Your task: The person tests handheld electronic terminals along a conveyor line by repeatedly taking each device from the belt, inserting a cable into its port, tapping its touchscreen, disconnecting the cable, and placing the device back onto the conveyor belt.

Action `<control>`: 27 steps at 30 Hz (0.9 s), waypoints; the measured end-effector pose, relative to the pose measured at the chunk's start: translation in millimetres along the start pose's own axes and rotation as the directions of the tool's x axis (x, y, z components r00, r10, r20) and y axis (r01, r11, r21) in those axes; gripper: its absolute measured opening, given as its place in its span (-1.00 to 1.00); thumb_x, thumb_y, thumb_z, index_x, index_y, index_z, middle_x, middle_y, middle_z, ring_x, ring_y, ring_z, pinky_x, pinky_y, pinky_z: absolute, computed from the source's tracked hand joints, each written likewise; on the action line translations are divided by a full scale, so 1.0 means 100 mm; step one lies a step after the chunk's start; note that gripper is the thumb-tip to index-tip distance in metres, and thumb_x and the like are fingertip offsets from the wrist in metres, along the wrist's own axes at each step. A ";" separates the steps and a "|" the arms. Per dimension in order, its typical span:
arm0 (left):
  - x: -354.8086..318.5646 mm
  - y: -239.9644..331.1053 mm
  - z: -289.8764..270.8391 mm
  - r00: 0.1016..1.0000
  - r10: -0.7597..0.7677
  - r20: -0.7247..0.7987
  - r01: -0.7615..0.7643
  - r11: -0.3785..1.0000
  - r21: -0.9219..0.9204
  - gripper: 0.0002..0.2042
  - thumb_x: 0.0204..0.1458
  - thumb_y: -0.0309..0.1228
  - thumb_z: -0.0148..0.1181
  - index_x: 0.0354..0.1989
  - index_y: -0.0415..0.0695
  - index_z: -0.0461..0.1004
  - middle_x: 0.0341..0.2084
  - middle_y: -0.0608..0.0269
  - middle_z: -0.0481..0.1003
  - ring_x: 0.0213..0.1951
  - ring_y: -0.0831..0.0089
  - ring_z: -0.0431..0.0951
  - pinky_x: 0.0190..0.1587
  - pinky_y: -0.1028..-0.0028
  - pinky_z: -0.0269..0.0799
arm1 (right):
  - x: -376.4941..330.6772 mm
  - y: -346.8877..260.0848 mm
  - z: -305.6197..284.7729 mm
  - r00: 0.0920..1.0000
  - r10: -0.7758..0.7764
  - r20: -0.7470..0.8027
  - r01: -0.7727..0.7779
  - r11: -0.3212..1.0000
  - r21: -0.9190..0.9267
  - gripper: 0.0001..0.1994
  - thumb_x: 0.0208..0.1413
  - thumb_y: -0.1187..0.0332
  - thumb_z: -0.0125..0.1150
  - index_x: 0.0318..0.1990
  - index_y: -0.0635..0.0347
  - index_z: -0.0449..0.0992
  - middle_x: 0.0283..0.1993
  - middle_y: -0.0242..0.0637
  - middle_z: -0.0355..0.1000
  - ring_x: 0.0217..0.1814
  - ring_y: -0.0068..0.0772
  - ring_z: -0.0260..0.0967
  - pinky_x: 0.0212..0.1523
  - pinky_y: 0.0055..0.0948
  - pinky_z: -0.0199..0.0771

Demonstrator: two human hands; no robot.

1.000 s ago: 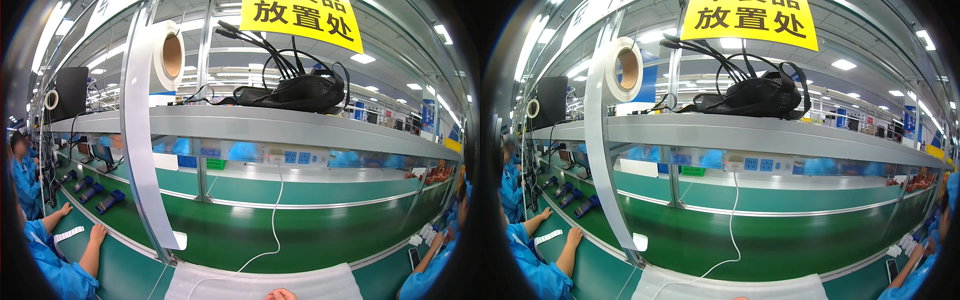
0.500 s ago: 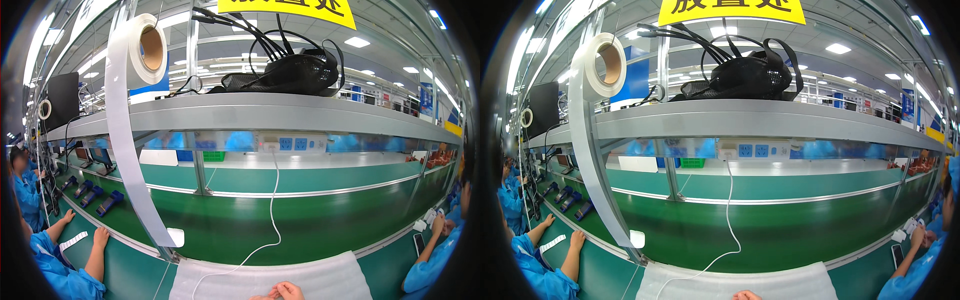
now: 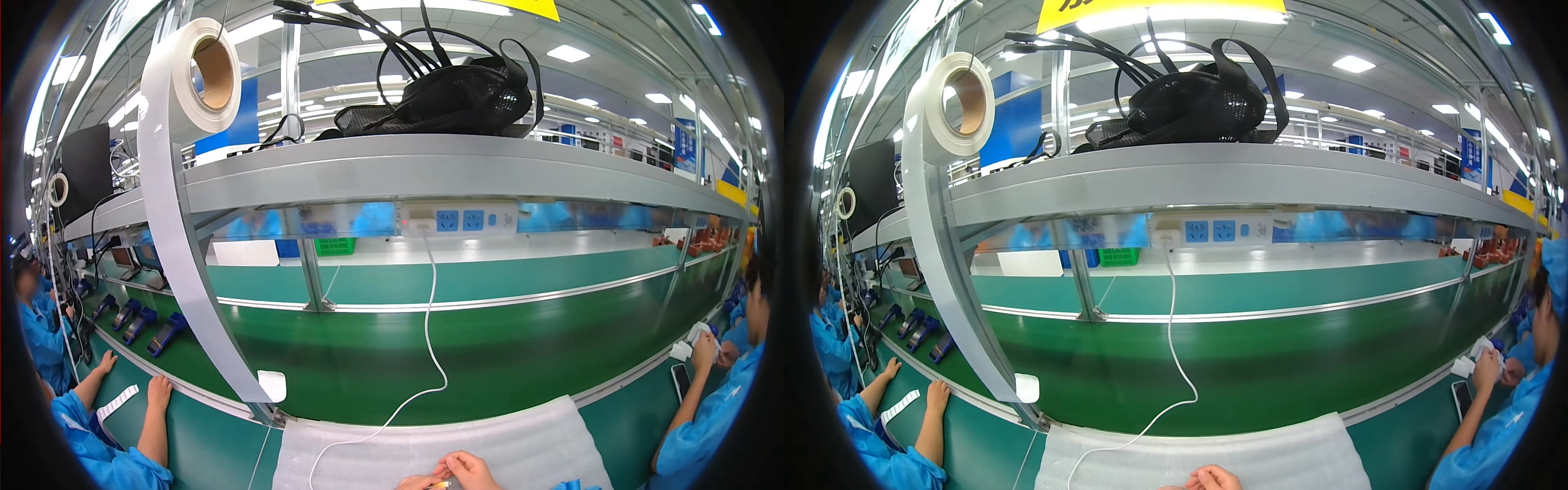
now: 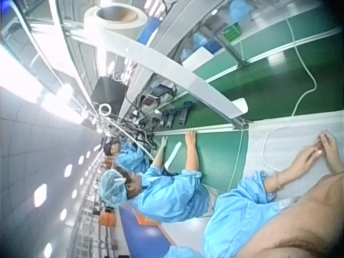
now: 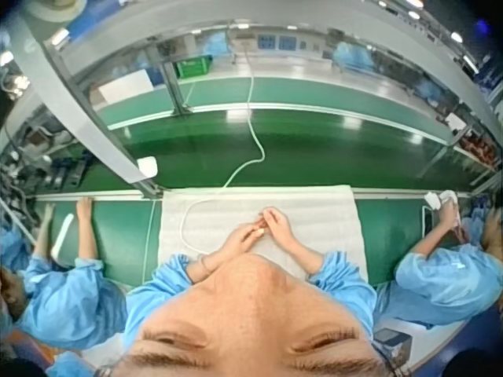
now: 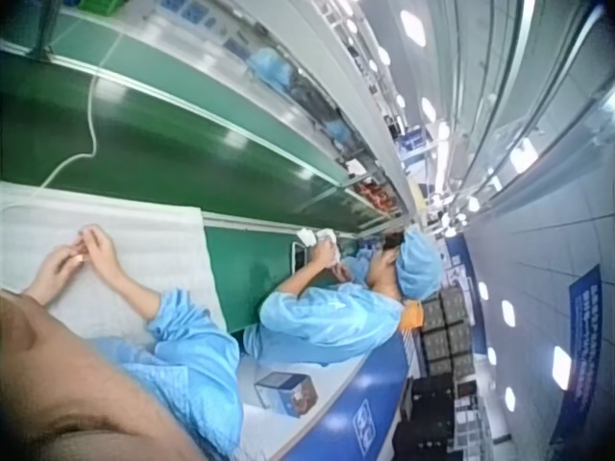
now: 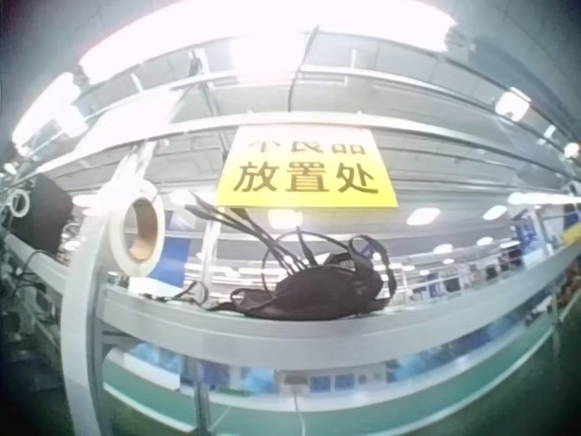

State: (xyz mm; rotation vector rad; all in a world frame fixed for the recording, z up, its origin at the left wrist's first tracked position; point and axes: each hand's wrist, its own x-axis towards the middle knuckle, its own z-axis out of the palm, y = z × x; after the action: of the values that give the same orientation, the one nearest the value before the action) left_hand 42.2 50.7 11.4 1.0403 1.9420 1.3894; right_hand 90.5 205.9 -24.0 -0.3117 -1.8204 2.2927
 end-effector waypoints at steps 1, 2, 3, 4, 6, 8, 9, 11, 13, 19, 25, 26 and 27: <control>0.01 -0.03 0.00 1.000 -0.003 0.002 0.003 1.000 0.000 -0.74 0.13 -0.42 -0.03 -0.09 -0.35 0.37 0.03 -0.01 0.35 0.10 0.28 0.32 0.10 0.41 0.22 | 0.00 -0.01 0.00 1.000 0.002 -0.002 -0.002 1.000 0.002 -0.77 0.22 0.26 -0.09 -0.26 0.24 0.38 -0.41 -0.32 0.44 -0.41 -0.59 0.38 -0.37 -0.61 0.39; 0.02 -0.07 0.01 1.000 0.002 0.008 -0.002 1.000 -0.025 -0.74 0.13 -0.42 -0.04 -0.09 -0.34 0.37 0.03 -0.01 0.34 0.10 0.26 0.32 0.11 0.40 0.21 | 0.00 -0.01 -0.01 1.000 -0.006 0.006 0.006 1.000 -0.009 -0.77 0.22 0.25 -0.09 -0.26 0.24 0.38 -0.40 -0.32 0.44 -0.40 -0.59 0.38 -0.37 -0.61 0.39; 0.02 -0.10 0.01 1.000 0.006 0.013 -0.006 0.999 -0.050 -0.73 0.13 -0.41 -0.04 -0.08 -0.34 0.37 0.03 -0.02 0.34 0.10 0.25 0.31 0.12 0.39 0.20 | 0.00 -0.01 -0.01 1.000 -0.015 0.014 0.015 1.000 -0.021 -0.77 0.22 0.25 -0.09 -0.26 0.24 0.38 -0.40 -0.32 0.44 -0.40 -0.59 0.38 -0.37 -0.60 0.39; 0.02 -0.10 0.01 1.000 0.005 0.015 -0.005 0.999 -0.048 -0.73 0.13 -0.41 -0.04 -0.08 -0.34 0.37 0.03 -0.02 0.34 0.10 0.25 0.31 0.12 0.39 0.20 | -0.01 -0.02 -0.01 1.000 -0.015 0.012 0.015 1.000 -0.018 -0.77 0.22 0.25 -0.09 -0.26 0.24 0.38 -0.40 -0.32 0.44 -0.40 -0.59 0.38 -0.37 -0.60 0.39; 0.02 -0.10 0.02 0.999 -0.038 0.020 0.040 0.992 -0.118 -0.75 0.13 -0.41 -0.02 -0.13 -0.34 0.38 0.03 -0.04 0.34 0.11 0.23 0.30 0.11 0.38 0.20 | -0.02 -0.02 -0.01 1.000 -0.013 0.017 0.013 0.999 0.030 -0.77 0.22 0.25 -0.08 -0.26 0.23 0.39 -0.40 -0.33 0.43 -0.39 -0.59 0.37 -0.36 -0.61 0.39; 0.02 -0.03 0.00 1.000 -0.009 0.021 0.010 0.997 -0.074 -0.76 0.12 -0.41 -0.01 -0.17 -0.34 0.39 0.03 -0.06 0.33 0.12 0.23 0.30 0.11 0.38 0.21 | 0.01 0.00 -0.01 0.999 -0.048 0.012 0.048 0.999 0.019 -0.77 0.22 0.25 -0.08 -0.27 0.23 0.39 -0.40 -0.33 0.43 -0.39 -0.60 0.37 -0.36 -0.61 0.39; 0.02 -0.01 -0.01 0.999 0.024 0.021 -0.024 0.999 -0.030 -0.77 0.12 -0.40 0.00 -0.20 -0.35 0.39 0.04 -0.07 0.33 0.12 0.22 0.29 0.10 0.38 0.21 | 0.02 0.01 -0.01 0.996 -0.085 0.010 0.085 0.996 0.005 -0.78 0.22 0.25 -0.08 -0.27 0.23 0.38 -0.40 -0.34 0.43 -0.38 -0.60 0.37 -0.36 -0.62 0.40; 0.01 -0.03 0.00 0.999 0.028 0.017 -0.028 0.999 -0.033 -0.78 0.11 -0.40 0.01 -0.23 -0.35 0.39 0.04 -0.08 0.32 0.13 0.22 0.28 0.11 0.37 0.20 | 0.01 0.02 -0.01 0.997 -0.078 0.011 0.078 0.997 0.005 -0.78 0.22 0.25 -0.08 -0.28 0.23 0.38 -0.40 -0.34 0.42 -0.38 -0.60 0.37 -0.35 -0.61 0.40; 0.00 -0.03 0.01 0.999 0.031 0.015 -0.031 0.999 -0.038 -0.79 0.10 -0.41 0.02 -0.25 -0.35 0.39 0.05 -0.08 0.31 0.14 0.22 0.27 0.12 0.37 0.19 | 0.00 0.02 -0.01 0.998 -0.069 0.011 0.069 0.998 0.004 -0.78 0.22 0.25 -0.08 -0.28 0.23 0.38 -0.40 -0.35 0.42 -0.38 -0.60 0.37 -0.34 -0.61 0.40; 0.00 0.00 0.00 0.999 -0.039 0.029 0.040 0.999 -0.027 -0.77 0.10 -0.41 0.01 -0.18 -0.34 0.39 0.07 -0.08 0.29 0.12 0.20 0.29 0.12 0.37 0.19 | -0.01 0.01 0.00 0.999 -0.037 0.018 0.037 0.999 0.017 -0.77 0.22 0.24 -0.08 -0.28 0.23 0.38 -0.41 -0.35 0.41 -0.38 -0.60 0.36 -0.35 -0.61 0.39; 0.01 -0.08 0.04 0.999 0.017 -0.031 -0.019 0.997 -0.076 -0.78 0.14 -0.39 -0.05 -0.21 -0.32 0.41 -0.09 -0.04 0.42 -0.01 0.20 0.40 0.02 0.40 0.29 | -0.02 -0.08 -0.03 0.989 0.133 0.056 -0.126 0.985 -0.118 -0.55 0.22 0.03 -0.16 -0.10 0.32 0.34 -0.18 -0.14 0.42 -0.13 -0.41 0.38 -0.12 -0.45 0.38; 0.02 -0.07 0.04 0.997 0.048 -0.068 -0.052 0.997 -0.062 -0.79 0.14 -0.39 -0.06 -0.25 -0.30 0.42 -0.20 -0.01 0.45 -0.11 0.21 0.42 -0.05 0.39 0.31 | 0.00 -0.08 -0.04 1.000 0.024 0.010 -0.023 0.998 -0.051 -0.69 0.20 0.21 -0.10 -0.18 0.34 0.36 -0.25 -0.13 0.43 -0.21 -0.38 0.41 -0.18 -0.44 0.42; 0.02 -0.09 0.04 0.992 0.075 -0.105 -0.080 0.996 -0.049 -0.80 0.14 -0.39 -0.06 -0.29 -0.28 0.42 -0.32 0.02 0.48 -0.21 0.22 0.45 -0.12 0.38 0.33 | 0.00 -0.07 -0.03 0.996 -0.078 -0.045 0.079 0.997 0.012 -0.83 0.18 0.39 -0.04 -0.26 0.36 0.37 -0.32 -0.12 0.44 -0.29 -0.35 0.43 -0.24 -0.42 0.46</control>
State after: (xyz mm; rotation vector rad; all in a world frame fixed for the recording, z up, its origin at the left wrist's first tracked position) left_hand 41.9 53.0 1.3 1.0484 1.9445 1.5566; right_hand 90.9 210.1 -17.7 -0.2814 -1.7634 2.2267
